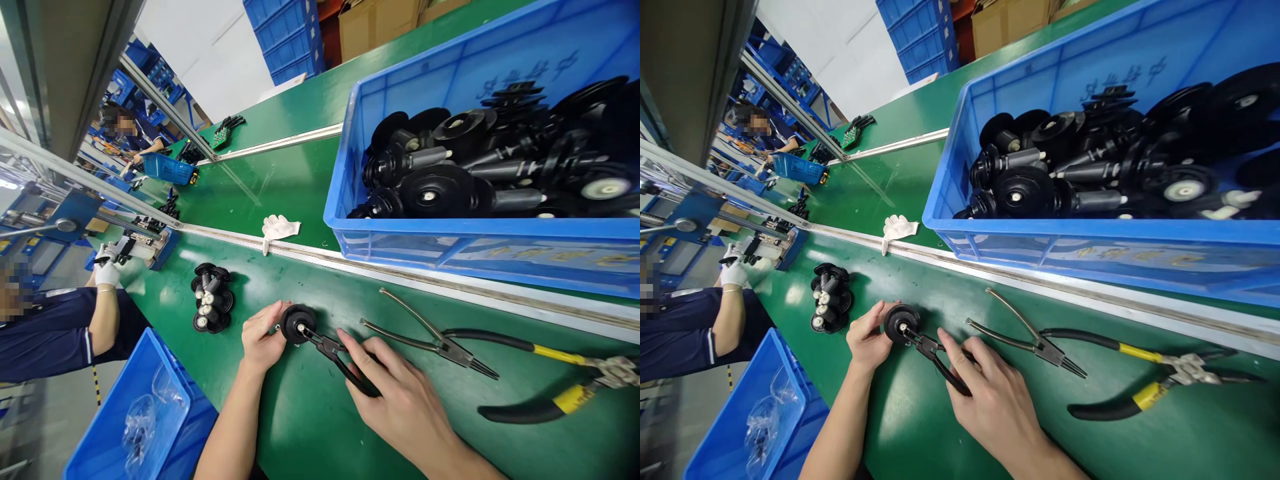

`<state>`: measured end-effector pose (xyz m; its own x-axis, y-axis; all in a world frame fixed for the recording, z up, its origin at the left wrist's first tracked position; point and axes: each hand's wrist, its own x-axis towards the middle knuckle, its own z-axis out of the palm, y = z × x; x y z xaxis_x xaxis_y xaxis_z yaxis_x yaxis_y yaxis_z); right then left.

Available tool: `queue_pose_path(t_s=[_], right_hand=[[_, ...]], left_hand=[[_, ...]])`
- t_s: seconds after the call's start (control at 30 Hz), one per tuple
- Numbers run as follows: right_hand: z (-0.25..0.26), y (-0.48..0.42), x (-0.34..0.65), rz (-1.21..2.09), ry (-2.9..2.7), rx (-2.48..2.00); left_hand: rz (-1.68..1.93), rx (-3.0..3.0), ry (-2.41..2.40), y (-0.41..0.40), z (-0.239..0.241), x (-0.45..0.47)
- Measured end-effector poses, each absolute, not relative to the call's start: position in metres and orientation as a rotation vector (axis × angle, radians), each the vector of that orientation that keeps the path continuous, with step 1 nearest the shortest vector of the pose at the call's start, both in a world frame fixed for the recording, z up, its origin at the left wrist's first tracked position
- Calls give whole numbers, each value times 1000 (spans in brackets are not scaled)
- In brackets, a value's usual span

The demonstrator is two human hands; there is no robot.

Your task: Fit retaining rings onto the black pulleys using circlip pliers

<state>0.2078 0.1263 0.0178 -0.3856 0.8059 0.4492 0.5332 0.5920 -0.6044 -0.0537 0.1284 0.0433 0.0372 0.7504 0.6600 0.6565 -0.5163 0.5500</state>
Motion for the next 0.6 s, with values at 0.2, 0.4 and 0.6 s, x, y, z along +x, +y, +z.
queue_pose_path(t_s=[0.2, 0.4, 0.6], right_hand=[[21, 125, 204, 483, -2009, -1049], [22, 119, 199, 526, -1947, -1057], [24, 120, 199, 485, -1931, -1051]], left_hand=[[1645, 2086, 1714, 122, 41, -33], [1740, 2018, 1910, 118, 37, -18], [1709, 1889, 1879, 120, 33, -19]])
